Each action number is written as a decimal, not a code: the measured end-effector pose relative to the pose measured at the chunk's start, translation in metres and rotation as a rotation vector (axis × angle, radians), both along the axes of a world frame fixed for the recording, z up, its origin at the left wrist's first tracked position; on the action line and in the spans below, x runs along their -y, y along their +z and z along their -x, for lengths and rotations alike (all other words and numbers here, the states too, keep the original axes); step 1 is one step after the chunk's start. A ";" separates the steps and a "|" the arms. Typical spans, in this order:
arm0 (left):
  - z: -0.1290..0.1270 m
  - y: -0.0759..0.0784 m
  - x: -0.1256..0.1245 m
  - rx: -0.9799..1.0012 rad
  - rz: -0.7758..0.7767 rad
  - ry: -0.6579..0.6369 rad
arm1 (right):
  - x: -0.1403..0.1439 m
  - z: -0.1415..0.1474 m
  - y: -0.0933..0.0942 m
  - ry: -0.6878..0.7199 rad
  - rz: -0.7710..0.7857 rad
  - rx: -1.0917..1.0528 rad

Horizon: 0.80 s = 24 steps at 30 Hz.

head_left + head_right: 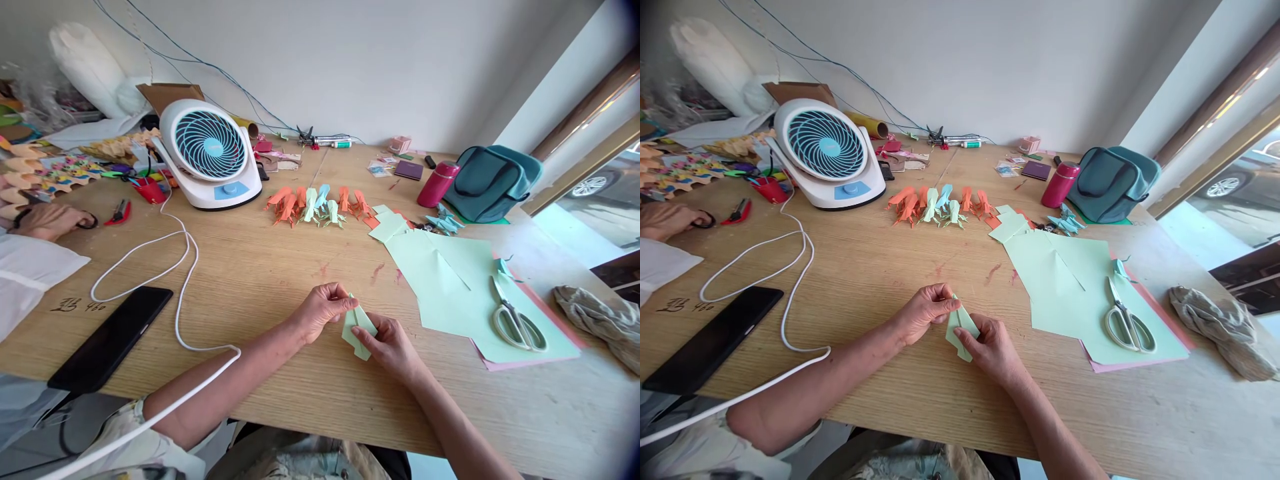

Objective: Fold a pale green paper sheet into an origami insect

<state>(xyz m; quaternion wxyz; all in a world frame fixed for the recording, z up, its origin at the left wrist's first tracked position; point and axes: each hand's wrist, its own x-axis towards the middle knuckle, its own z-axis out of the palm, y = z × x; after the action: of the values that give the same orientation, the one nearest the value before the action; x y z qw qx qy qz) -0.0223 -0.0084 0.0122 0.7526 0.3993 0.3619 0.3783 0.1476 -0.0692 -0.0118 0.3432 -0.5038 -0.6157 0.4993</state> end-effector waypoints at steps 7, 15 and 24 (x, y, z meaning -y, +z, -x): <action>0.006 0.003 -0.002 -0.009 0.002 -0.070 | 0.002 0.000 0.008 0.020 -0.031 0.024; 0.004 -0.002 -0.005 0.045 0.033 -0.056 | 0.002 0.000 0.007 0.017 -0.020 0.038; 0.004 0.001 -0.004 -0.098 -0.115 -0.043 | 0.002 0.000 0.003 -0.014 -0.026 0.058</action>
<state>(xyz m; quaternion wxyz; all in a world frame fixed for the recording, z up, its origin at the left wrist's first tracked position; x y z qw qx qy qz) -0.0262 -0.0046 0.0129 0.7178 0.4677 0.3670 0.3623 0.1478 -0.0716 -0.0087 0.3353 -0.5175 -0.6284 0.4741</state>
